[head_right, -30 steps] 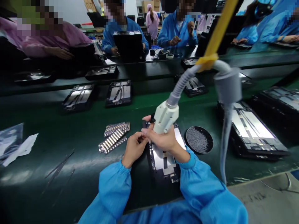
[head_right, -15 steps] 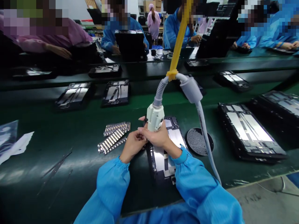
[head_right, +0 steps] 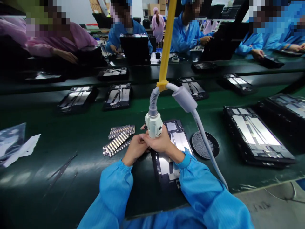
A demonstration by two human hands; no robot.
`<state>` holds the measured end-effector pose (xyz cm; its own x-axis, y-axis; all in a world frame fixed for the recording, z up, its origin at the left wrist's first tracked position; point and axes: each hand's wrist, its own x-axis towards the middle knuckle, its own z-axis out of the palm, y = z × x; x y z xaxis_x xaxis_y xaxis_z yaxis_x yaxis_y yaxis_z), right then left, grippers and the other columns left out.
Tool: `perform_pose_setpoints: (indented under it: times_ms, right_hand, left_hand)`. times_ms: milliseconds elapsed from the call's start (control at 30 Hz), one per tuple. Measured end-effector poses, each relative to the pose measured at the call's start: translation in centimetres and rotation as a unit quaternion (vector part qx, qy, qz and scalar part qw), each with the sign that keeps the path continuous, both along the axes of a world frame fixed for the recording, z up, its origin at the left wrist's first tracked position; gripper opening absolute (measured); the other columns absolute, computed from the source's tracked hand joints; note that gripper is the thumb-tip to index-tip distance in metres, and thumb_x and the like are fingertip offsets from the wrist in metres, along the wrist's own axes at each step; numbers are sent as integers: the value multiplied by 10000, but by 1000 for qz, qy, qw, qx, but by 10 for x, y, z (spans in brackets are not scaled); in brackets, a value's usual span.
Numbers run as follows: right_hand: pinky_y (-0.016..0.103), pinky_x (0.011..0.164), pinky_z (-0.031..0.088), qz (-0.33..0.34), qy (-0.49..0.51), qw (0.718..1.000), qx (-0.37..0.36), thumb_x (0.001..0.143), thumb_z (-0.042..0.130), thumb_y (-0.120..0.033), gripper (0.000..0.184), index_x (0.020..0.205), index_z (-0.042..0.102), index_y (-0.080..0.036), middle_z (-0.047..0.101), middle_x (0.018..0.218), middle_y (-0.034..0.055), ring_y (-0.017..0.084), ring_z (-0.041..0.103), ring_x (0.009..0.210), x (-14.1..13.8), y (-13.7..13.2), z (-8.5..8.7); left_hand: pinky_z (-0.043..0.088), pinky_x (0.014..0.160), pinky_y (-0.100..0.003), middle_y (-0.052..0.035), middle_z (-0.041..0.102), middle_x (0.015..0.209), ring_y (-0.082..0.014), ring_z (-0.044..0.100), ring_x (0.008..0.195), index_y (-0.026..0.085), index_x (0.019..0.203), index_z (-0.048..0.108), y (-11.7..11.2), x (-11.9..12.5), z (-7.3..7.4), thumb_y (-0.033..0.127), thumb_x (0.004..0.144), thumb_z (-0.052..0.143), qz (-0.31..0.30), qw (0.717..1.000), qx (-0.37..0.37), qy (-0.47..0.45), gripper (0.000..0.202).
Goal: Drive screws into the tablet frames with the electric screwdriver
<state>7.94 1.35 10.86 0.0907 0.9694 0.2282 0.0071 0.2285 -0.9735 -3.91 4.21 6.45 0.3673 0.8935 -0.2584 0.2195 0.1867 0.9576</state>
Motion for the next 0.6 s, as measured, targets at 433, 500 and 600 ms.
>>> perform_pose_setpoints:
  times_ms: [433,500,600]
  right_hand:
    - [273,496,479,3,59,997,41,668,793,-278,439,1051,597,-192,532,512,-84,94,505,442,11,-15,28]
    - [275,505,489,3,48,998,45,653,803,-266,462,1060,599,-186,541,515,-86,92,508,449,28,-22,38]
    - [274,489,494,-27,29,998,44,673,782,-250,367,992,617,-174,551,500,-81,92,516,440,67,-33,43]
  left_hand:
    - [480,652,-349,-98,677,996,-202,596,670,175,1050,650,-75,-93,8,587,792,522,84,908,172,373,503]
    - [469,616,-351,-92,670,960,-199,575,628,182,984,658,-72,-86,4,642,743,535,73,903,177,384,533]
    - [450,543,-342,-47,635,697,-205,548,544,174,869,665,-58,-83,5,726,577,614,76,911,137,382,627]
